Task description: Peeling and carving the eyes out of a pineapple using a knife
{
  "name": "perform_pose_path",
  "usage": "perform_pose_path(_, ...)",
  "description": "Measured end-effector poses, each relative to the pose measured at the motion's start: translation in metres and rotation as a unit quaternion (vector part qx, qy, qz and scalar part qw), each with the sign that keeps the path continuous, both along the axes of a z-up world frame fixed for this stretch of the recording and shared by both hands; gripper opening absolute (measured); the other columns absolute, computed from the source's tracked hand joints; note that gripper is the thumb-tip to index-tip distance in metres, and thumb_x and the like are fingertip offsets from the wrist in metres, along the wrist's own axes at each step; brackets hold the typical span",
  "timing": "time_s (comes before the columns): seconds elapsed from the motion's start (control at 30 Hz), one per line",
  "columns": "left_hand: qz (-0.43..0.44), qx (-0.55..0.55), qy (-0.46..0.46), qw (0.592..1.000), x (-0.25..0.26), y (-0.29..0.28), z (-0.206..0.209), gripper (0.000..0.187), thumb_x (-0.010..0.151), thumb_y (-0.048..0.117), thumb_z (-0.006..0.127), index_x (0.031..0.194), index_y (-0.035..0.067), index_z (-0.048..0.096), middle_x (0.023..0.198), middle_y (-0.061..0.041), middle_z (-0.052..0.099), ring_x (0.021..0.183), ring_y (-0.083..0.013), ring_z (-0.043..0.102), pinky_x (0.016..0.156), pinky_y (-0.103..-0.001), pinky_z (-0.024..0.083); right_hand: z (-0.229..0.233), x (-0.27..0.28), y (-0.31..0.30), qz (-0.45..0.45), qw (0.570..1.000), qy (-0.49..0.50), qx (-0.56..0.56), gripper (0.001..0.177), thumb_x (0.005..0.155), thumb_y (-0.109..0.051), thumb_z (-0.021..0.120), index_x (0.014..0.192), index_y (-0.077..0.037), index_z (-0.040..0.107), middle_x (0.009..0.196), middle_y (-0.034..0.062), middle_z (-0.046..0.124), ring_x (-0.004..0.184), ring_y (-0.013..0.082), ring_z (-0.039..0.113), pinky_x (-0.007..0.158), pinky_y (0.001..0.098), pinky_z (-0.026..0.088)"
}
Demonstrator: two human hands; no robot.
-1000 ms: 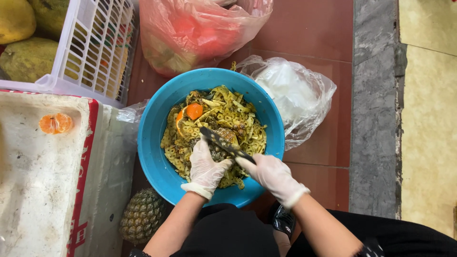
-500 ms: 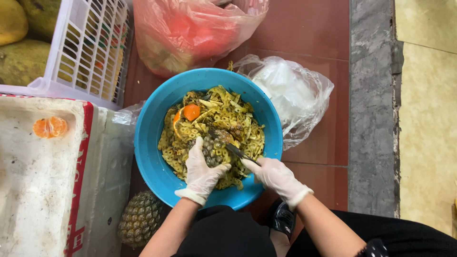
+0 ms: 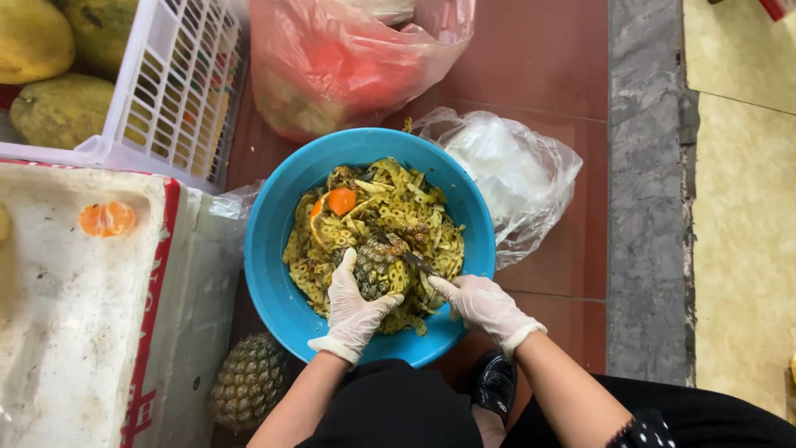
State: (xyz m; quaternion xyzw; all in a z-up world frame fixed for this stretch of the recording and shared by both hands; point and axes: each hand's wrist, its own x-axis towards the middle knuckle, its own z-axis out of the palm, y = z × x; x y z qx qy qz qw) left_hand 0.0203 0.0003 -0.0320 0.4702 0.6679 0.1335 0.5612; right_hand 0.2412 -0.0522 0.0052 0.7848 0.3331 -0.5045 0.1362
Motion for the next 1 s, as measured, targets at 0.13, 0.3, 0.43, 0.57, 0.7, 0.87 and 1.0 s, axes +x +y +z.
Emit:
perform_pose_path(0.13,-0.007,-0.001,-0.001,1.0,-0.007,-0.01,-0.008,0.132,0.056,0.034,0.102,0.166,0.04,0.028,0.159,-0.004,0.042,0.151,-0.0236,0.041,0.128,-0.046,0.03,-0.004,-0.016,0.029,-0.023,1.0,-0.01,0.01,0.089,0.089,-0.09,0.042,0.088,-0.008,0.077,0.075,0.0149,0.079,0.082,0.0278,0.081,0.09,0.0428,0.062)
perform_pose_path(0.3,0.102,0.015,-0.135,0.986,-0.025,-0.03,-0.004,0.134,0.049,-0.005,0.102,0.164,0.021,0.037,0.159,-0.019,0.046,0.147,-0.033,0.045,0.121,-0.041,0.041,-0.027,-0.009,0.022,-0.053,0.996,0.065,0.017,0.088,0.092,-0.083,0.04,0.075,-0.009,0.084,0.066,0.0177,0.074,0.054,0.0289,0.071,0.051,0.0379,0.061)
perform_pose_path(0.43,0.079,0.014,-0.117,0.99,-0.023,-0.026,0.004,0.131,0.051,0.006,0.104,0.163,0.031,0.04,0.161,-0.014,0.046,0.149,-0.0288,0.045,0.125,-0.038,0.038,0.015,-0.007,0.013,-0.157,0.98,0.121,0.03,0.082,0.092,-0.076,0.053,0.084,-0.001,0.085,0.061,0.018,0.07,0.049,0.0264,0.066,0.045,0.0355,0.06)
perform_pose_path(0.57,0.096,-0.068,-0.102,0.988,-0.021,-0.019,0.012,0.142,0.054,0.026,0.106,0.168,0.04,0.021,0.166,-0.017,0.038,0.151,-0.0314,0.04,0.129,-0.041,0.03,0.024,0.005,-0.015,-0.181,0.973,0.14,0.043,0.089,0.09,-0.081,0.051,0.079,0.0,0.085,0.057,0.0195,0.069,0.042,0.0283,0.064,0.043,0.0371,0.059)
perform_pose_path(0.7,-0.075,-0.026,0.023,0.997,-0.014,0.007,0.032,0.134,0.062,0.036,0.1,0.169,0.034,0.02,0.156,-0.015,0.048,0.145,-0.0373,0.047,0.121,-0.05,0.043,0.031,0.005,-0.031,-0.185,0.97,0.116,0.11,0.072,0.091,-0.069,0.063,0.078,-0.001,0.084,0.05,0.0209,0.063,0.035,0.0291,0.058,0.033,0.0368,0.05)
perform_pose_path(0.87,-0.164,0.04,0.077,0.983,-0.001,0.023,0.032,0.148,0.063,0.029,0.098,0.17,0.027,-0.006,0.147,-0.013,0.052,0.132,-0.0442,0.046,0.103,-0.056,0.043,0.029,-0.005,-0.058,0.063,0.983,0.018,0.172,0.053,0.091,-0.076,0.044,0.085,-0.024,0.054,0.07,-0.0049,0.06,0.06,0.0155,0.057,0.058,0.0355,0.047)
perform_pose_path(1.0,-0.17,0.07,0.142,0.973,-0.001,0.015,-0.013,0.128,0.068,0.038,0.089,0.168,0.019,0.012,0.153,-0.016,0.045,0.131,-0.0443,0.047,0.103,-0.058,0.045,0.024,-0.011,-0.071,0.135,0.982,-0.093,0.096,0.067,0.089,-0.086,0.037,0.093,-0.021,0.052,0.082,0.0079,0.07,0.085,0.0397,0.068,0.071,0.0533,0.047)
